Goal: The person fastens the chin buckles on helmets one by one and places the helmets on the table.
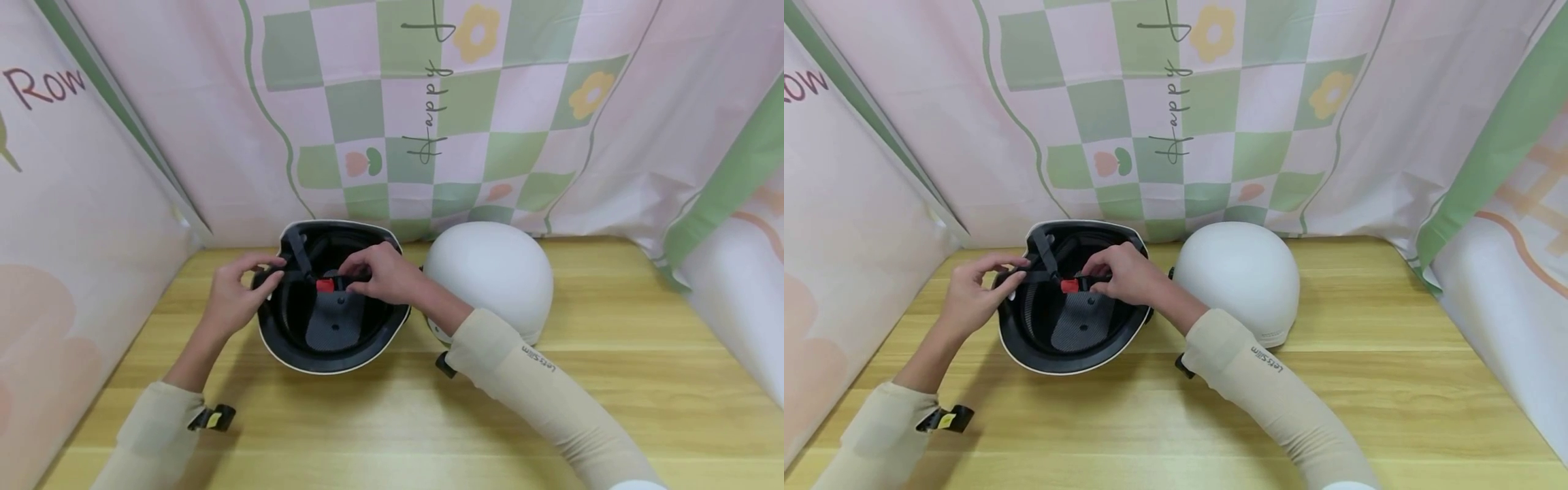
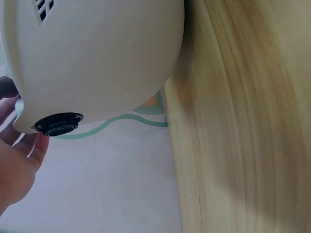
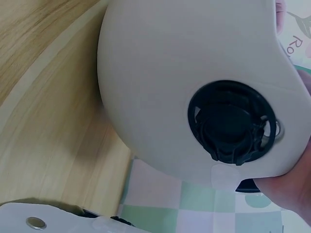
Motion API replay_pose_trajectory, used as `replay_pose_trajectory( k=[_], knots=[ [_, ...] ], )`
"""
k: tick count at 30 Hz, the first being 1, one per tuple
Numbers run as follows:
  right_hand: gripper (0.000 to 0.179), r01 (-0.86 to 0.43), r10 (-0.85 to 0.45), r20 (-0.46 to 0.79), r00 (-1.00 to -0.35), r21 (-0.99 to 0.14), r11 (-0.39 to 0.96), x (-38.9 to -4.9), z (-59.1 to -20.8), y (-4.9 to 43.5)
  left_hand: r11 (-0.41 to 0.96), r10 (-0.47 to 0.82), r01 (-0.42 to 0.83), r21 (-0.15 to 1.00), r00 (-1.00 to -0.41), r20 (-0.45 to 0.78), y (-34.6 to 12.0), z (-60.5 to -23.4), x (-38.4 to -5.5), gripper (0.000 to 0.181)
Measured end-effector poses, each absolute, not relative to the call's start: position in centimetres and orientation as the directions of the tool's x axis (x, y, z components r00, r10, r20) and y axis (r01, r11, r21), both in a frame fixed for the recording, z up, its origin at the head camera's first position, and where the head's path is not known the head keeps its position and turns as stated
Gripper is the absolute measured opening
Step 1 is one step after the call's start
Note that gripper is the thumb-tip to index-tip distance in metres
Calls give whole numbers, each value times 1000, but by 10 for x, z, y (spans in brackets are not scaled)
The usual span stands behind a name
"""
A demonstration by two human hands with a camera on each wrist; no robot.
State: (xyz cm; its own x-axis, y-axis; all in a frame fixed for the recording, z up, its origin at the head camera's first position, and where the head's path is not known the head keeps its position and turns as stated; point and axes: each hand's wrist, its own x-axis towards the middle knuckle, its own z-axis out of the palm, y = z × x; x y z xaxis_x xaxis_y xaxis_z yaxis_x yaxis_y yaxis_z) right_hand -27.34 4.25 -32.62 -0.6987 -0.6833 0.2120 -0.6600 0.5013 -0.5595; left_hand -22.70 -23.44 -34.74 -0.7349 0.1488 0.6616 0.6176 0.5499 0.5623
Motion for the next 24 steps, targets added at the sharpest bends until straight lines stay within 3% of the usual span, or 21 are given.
replay_pose_trajectory(
  k=[17,24],
  knots=[
    [14,-783,-654,474,-589,-534,318,-270,-328,58,544,126,609,577,-739,661,-243,-350,-219,15],
    [23,-809,-647,521,-556,-516,280,-268,-325,82,480,123,608,632,-760,638,-245,-354,-218,20]
  ],
)
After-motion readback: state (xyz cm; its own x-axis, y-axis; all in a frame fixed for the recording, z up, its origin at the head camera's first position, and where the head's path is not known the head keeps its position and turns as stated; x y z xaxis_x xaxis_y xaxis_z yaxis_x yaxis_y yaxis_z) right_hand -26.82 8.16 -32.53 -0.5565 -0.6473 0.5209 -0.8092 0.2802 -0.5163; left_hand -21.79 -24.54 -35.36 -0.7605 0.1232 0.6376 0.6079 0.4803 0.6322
